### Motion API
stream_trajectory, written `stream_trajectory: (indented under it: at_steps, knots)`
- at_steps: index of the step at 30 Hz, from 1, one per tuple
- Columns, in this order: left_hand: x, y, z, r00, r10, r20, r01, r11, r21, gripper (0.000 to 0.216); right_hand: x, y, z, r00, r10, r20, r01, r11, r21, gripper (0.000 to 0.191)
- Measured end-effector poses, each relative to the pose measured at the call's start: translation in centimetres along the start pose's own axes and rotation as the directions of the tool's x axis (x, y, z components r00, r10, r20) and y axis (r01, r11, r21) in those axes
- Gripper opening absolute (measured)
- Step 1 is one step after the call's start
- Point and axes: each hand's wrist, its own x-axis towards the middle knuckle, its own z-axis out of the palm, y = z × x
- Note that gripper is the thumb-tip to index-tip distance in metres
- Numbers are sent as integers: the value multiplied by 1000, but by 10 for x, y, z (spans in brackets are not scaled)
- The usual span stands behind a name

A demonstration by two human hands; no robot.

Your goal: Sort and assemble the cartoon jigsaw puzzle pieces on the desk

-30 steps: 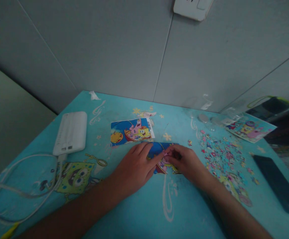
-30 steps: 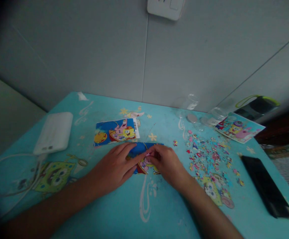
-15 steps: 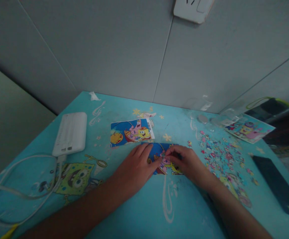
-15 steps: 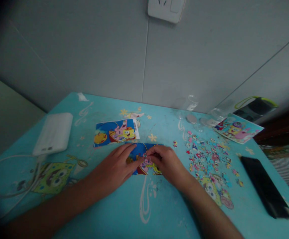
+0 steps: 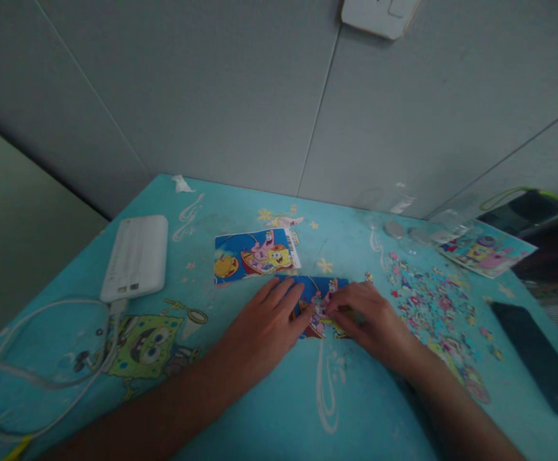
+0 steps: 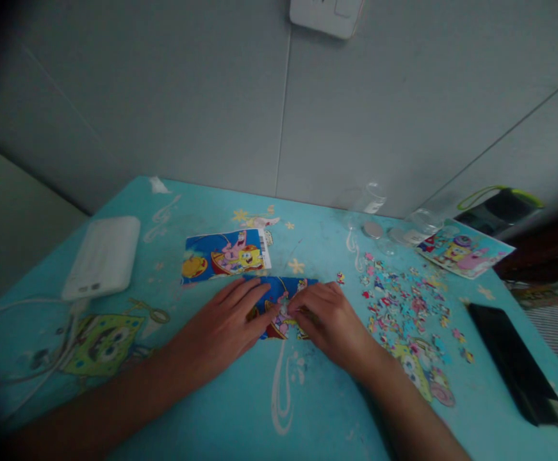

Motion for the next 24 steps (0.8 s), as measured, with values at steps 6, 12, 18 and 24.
stream_trajectory:
  at_steps: [6,12,18,24]
  knots:
    - [-1,1,2,996,76,42,-76,997,12,33,-1,-3,7,944,273,-186,-250,958,138,17]
    - [-1,1,6,995,95,5,-95,995,29,34,-1,-7,21,950,284,-128,-273,957,97,24]
    - [-1,2,6,995,91,-39,-91,996,4,33,-4,-10,20,981,163,-101,-176,975,-135,25]
    - [0,2,6,997,80,-12,-80,997,-18,25,-4,-9,20,994,103,-49,-111,966,-234,21]
